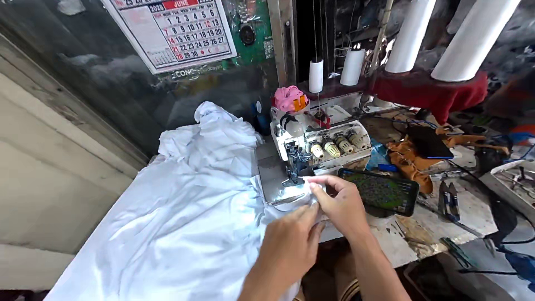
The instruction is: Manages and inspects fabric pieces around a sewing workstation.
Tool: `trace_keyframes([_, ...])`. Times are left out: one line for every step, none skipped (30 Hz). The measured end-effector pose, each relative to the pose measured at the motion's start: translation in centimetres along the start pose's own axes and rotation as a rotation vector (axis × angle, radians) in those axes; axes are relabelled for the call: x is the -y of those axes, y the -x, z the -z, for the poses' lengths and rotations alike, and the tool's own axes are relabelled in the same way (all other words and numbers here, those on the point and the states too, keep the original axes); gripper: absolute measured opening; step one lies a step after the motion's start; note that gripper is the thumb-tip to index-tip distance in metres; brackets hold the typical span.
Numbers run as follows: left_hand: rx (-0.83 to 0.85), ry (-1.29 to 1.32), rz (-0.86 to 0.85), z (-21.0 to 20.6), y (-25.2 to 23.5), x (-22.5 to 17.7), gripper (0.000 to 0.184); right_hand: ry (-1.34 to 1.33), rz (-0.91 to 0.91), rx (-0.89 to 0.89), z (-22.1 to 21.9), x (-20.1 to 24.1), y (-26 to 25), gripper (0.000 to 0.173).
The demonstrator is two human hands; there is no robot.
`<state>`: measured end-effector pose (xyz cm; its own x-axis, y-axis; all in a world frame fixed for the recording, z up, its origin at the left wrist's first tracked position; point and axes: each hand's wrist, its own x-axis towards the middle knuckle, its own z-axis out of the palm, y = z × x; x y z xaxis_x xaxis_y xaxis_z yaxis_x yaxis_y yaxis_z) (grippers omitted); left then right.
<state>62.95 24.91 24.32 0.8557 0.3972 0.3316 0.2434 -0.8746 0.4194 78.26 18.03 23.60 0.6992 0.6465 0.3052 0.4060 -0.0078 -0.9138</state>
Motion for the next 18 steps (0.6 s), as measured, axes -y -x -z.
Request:
trace_keyframes([0.08,0.05,0.01,1.6,0.5,1.0,0.038,0.007,0.01,-0.049,-0.4,-0.3,0.0,0.017])
trace_keyframes([0.136,0.1,0.03,3.3,1.2,2.3,0.038,-0.011,0.027,-0.058,-0.7,-0.7,0.3,0.022])
trace_keyframes([0.138,0.148,0.042,4.6,1.9,3.7,0.036,-0.047,0.049,-0.053,-0.7,-1.1,0.7,0.028])
trace_keyframes([0.085,0.198,0.046,5.4,2.4,4.8,0.032,-0.099,0.047,-0.046,-0.5,-1.5,1.3,0.032])
trace_keyframes([0.004,0.243,0.048,5.6,2.5,5.3,0.028,-0.157,0.033,-0.042,-0.4,-1.7,1.9,0.036])
trace_keyframes([-0.07,0.278,0.042,5.2,2.3,5.3,0.026,-0.205,0.017,-0.028,-0.3,-1.6,2.5,0.039])
trace_keyframes([-0.099,0.292,0.02,4.5,1.7,5.0,0.028,-0.238,0.015,0.002,-0.1,-1.2,3.0,0.04])
trace_keyframes([-0.064,0.254,-0.019,3.8,1.0,4.7,0.032,-0.258,0.037,0.044,0.2,-0.5,3.5,0.039])
trace_keyframes([0.006,0.166,-0.061,3.3,0.3,4.6,0.032,-0.27,0.076,0.101,0.7,0.2,4.0,0.037])
trace_keyframes([0.044,0.065,-0.11,3.1,-0.1,4.6,0.027,-0.274,0.125,0.174,1.4,0.8,4.6,0.034])
trace_keyframes([0.045,0.004,-0.151,3.4,-0.3,4.9,0.021,-0.273,0.175,0.24,2.3,1.3,5.1,0.03])
trace_keyframes([0.041,0.016,-0.176,4.4,-0.4,5.3,0.019,-0.262,0.208,0.296,3.3,1.6,5.5,0.027])
trace_keyframes([0.053,0.06,-0.181,5.7,-0.3,5.5,0.017,-0.23,0.216,0.342,4.1,1.7,5.9,0.026])
trace_keyframes([0.069,0.115,-0.179,7.0,-0.1,5.5,0.017,-0.175,0.2,0.379,4.8,1.7,6.3,0.027])
trace_keyframes([0.087,0.163,-0.184,8.0,0.1,5.1,0.018,-0.111,0.17,0.412,5.4,1.7,6.5,0.028])
trace_keyframes([0.116,0.188,-0.197,8.8,0.4,4.6,0.019,-0.056,0.141,0.424,5.7,1.8,6.8,0.026])
trace_keyframes([0.166,0.193,-0.209,9.2,0.5,4.2,0.021,-0.015,0.117,0.415,6.1,1.9,6.9,0.022])
trace_keyframes([0.251,0.191,-0.205,9.5,0.7,4.1,0.025,0.017,0.105,0.393,6.7,2.2,6.9,0.02])
